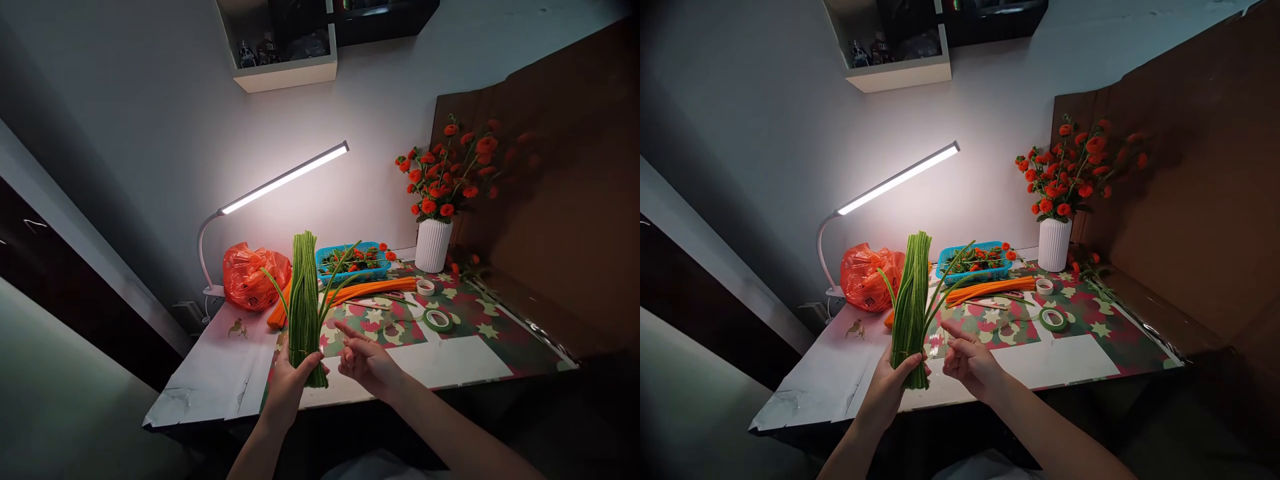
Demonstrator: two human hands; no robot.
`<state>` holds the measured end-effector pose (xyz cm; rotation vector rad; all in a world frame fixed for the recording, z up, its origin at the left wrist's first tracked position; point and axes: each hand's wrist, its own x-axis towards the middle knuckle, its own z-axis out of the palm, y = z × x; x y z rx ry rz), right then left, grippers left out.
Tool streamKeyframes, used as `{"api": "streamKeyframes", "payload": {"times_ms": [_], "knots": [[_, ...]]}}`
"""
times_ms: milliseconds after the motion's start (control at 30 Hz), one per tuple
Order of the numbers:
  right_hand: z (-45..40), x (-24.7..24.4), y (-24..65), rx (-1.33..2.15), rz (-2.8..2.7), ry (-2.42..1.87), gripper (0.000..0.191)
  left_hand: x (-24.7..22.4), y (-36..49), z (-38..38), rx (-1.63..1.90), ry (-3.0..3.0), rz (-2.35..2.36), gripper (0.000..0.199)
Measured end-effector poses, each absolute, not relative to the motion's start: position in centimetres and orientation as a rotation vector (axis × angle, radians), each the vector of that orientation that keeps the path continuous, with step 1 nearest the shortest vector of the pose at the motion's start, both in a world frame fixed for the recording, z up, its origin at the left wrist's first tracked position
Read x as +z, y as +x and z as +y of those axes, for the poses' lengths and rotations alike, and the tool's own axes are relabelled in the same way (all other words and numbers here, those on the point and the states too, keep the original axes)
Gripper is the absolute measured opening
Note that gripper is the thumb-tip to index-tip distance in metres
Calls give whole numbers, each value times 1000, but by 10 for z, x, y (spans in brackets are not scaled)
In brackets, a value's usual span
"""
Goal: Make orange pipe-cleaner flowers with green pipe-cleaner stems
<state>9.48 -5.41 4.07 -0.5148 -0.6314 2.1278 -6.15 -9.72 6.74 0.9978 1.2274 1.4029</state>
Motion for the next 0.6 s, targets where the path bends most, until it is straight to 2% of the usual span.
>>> {"api": "streamKeyframes", "payload": {"times_ms": [167,267,367,500,600], "knots": [[-48,30,96,2091,-809,-656,65,64,-63,-97,1375,1020,1230,45],[-45,37,90,2148,-980,-560,70,63,-57,-99,1411,1111,1260,50],[-43,52,75,2184,-1103,-481,60,60,-47,-104,1397,1193,1304,48],[-43,62,51,2127,-1109,-651,39,53,-42,-107,1341,1307,1376,25],[-42,62,44,2022,-1085,-724,36,50,-49,-106,1238,1450,1407,14]]}}
